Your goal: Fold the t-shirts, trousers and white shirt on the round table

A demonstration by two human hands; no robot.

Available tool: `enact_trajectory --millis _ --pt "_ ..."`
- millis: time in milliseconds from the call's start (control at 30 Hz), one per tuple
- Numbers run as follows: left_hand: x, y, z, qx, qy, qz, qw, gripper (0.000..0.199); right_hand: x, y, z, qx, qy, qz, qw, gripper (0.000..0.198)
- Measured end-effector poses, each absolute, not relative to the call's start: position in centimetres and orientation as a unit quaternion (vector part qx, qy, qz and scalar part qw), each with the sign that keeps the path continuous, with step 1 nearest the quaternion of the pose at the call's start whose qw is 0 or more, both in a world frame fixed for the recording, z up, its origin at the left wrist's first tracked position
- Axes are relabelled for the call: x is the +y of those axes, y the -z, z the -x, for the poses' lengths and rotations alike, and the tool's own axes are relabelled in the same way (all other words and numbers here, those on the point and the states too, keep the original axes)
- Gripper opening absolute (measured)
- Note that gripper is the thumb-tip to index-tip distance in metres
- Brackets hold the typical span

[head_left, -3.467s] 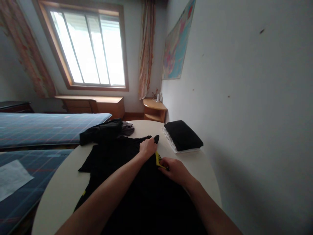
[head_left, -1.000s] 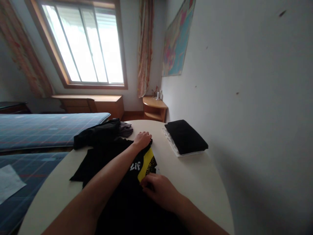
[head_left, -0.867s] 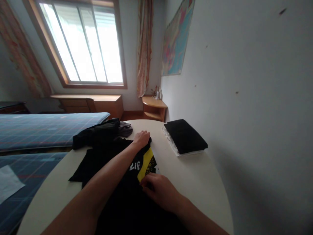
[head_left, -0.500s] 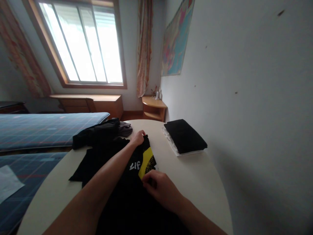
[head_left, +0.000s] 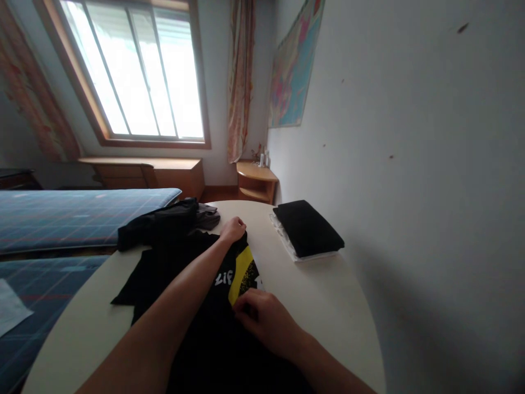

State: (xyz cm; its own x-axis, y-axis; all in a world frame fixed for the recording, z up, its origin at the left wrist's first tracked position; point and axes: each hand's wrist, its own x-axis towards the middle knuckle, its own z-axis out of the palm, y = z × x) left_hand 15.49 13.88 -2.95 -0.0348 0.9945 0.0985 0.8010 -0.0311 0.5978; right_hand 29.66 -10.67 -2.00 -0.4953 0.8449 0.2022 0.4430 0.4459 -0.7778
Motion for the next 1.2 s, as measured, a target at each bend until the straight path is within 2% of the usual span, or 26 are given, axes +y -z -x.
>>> enact_trajectory --millis 367,567,767,1200 --pt "14.2 3.4 -15.5 0.594 -0.281 -0.707 0.263 0.026 -10.8 2.4 -29.6 -0.791 -0.328 0.395 0.332 0.016" --pt "13.2 2.7 -14.8 0.625 -0.279 -0.699 0.207 0.032 -10.7 2.3 -29.7 -0.790 -0.317 0.411 0.327 0.018" --pt "10.5 2.0 -11.2 0.713 -0.210 -0.655 0.135 0.029 -10.7 2.0 -29.7 -0.789 -0.311 0.418 0.326 0.020" --pt "9.1 2.1 -12.0 0.699 -0.126 -0.683 0.171 0.036 -10.8 2.6 -29.9 -0.796 -0.293 0.402 0.344 0.021"
